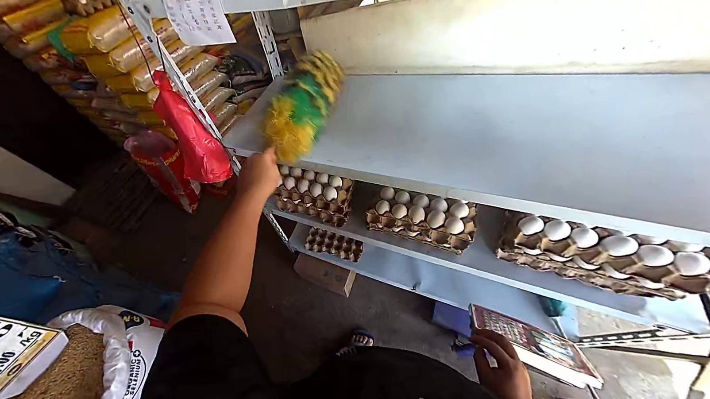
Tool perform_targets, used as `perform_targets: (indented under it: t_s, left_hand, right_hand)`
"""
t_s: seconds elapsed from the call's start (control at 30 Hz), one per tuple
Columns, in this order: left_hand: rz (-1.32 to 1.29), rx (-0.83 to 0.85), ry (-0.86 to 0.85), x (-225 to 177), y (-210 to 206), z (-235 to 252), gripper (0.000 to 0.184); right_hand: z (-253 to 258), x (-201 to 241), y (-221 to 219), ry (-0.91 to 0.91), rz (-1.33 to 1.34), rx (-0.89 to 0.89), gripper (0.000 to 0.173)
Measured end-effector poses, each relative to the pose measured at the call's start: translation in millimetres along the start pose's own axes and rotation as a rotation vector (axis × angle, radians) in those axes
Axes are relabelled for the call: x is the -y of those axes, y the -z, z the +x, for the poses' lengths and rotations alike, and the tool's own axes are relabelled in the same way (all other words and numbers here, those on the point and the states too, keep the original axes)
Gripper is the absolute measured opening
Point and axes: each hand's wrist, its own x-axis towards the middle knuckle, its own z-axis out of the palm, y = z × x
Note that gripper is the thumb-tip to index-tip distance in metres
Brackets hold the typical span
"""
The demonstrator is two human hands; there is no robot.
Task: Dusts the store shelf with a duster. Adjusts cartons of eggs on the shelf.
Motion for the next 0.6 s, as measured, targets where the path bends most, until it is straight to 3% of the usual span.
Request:
perform_targets:
  t_s: [0.1, 0.17, 0.2, 0.33, 0.4, 0.47, 0.53, 0.6]
  left_hand:
    - [0.17, 0.001, 0.233, 49, 8, 19, 0.048]
    - [0.264, 0.035, 0.417, 46, 27, 28, 0.044]
    - [0.277, 0.01, 0.428, 39, 34, 32, 0.044]
    - [0.195, -0.095, 0.175, 60, 17, 53, 0.047]
    - [0.195, 0.032, 0.241, 65, 17, 62, 0.041]
    - [0.237, 0.068, 0.365, 41, 34, 74, 0.033]
    - [0.212, -0.024, 0.308, 26, 44, 88, 0.034]
    - [0.166, -0.096, 0.156, 33, 28, 102, 0.042]
  right_hand:
    - [-8, -4, 4, -0.008, -0.028, -0.044, 0.024]
    - [-13, 0, 13, -0.029, -0.046, -0.049, 0.022]
    - [-15, 3, 18, -0.053, -0.053, -0.044, 0.021]
    - [-34, -7, 17, -0.155, -0.066, -0.041, 0.02]
    - [-37, -9, 15, -0.188, -0.069, -0.031, 0.02]
    - [-33, -5, 11, -0.225, -0.087, -0.013, 0.02]
    - [-25, 0, 8, -0.263, -0.103, 0.009, 0.021]
    - [-18, 1, 0, -0.288, -0.106, 0.007, 0.021]
